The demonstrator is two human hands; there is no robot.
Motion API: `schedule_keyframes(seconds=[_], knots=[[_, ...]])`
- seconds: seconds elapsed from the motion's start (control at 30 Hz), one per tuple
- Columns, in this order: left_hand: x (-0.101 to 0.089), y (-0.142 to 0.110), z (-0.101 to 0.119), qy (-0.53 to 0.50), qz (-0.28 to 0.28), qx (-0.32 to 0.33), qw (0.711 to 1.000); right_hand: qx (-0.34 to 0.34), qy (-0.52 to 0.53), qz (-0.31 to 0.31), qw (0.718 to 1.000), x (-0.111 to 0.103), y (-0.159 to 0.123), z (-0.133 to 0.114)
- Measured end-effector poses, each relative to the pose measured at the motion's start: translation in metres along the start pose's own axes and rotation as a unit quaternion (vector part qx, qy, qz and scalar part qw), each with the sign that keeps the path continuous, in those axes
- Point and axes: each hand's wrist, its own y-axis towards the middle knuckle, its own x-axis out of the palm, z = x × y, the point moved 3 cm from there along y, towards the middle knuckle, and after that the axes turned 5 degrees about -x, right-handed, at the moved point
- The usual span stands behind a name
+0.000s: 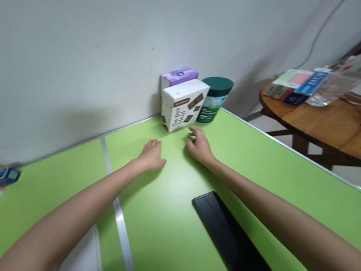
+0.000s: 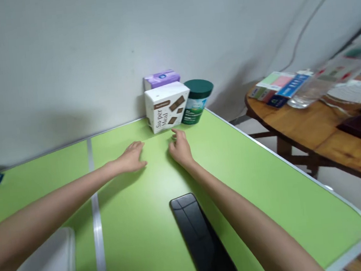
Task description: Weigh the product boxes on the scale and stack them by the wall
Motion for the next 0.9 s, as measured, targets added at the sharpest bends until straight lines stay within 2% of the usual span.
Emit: schedule_keyframes(seconds=[0.13,0.2,0.23,0.3,0.37,0.4,0.47,0.5,0.57,0.67,0.77,0.9], knots=[[-0.029,-0.1,-0.036,0.147,-0.065,-0.007,0.987,-0.061,0.008,-0.077,0.995,0.01,-0.045,-0.058],[-0.048,-0.142,-0.054,0.194,-0.076,-0.015,0.978,-0.104,-0.01,-0.15,0.983,0.027,-0.06,-0.1],[-0.058,-0.161,-0.062,0.194,-0.064,-0.018,0.979,-0.129,-0.018,-0.188,0.974,0.038,-0.066,-0.124],[-0.076,-0.195,-0.08,0.172,-0.024,-0.021,0.985,-0.188,-0.019,-0.26,0.947,0.067,-0.079,-0.176],[-0.089,-0.229,-0.106,0.125,0.025,-0.035,0.991,-0.261,-0.012,-0.327,0.908,0.103,-0.096,-0.23],[-0.094,-0.247,-0.123,0.097,0.062,-0.052,0.992,-0.296,-0.012,-0.362,0.884,0.121,-0.107,-0.255],[-0.103,-0.287,-0.164,0.044,0.179,-0.096,0.978,-0.352,-0.024,-0.433,0.829,0.158,-0.132,-0.3],[-0.108,-0.308,-0.187,0.021,0.252,-0.117,0.96,-0.372,-0.034,-0.464,0.803,0.175,-0.144,-0.318],[-0.12,-0.354,-0.235,-0.018,0.398,-0.148,0.905,-0.399,-0.054,-0.513,0.758,0.204,-0.166,-0.348],[-0.145,-0.412,-0.299,-0.042,0.551,-0.187,0.812,-0.399,-0.061,-0.565,0.72,0.233,-0.187,-0.38],[-0.169,-0.44,-0.346,-0.076,0.611,-0.262,0.743,-0.331,-0.026,-0.626,0.706,0.248,-0.201,-0.4],[-0.184,-0.435,-0.386,-0.189,0.59,-0.357,0.699,-0.262,0.022,-0.674,0.69,0.252,-0.219,-0.418]])
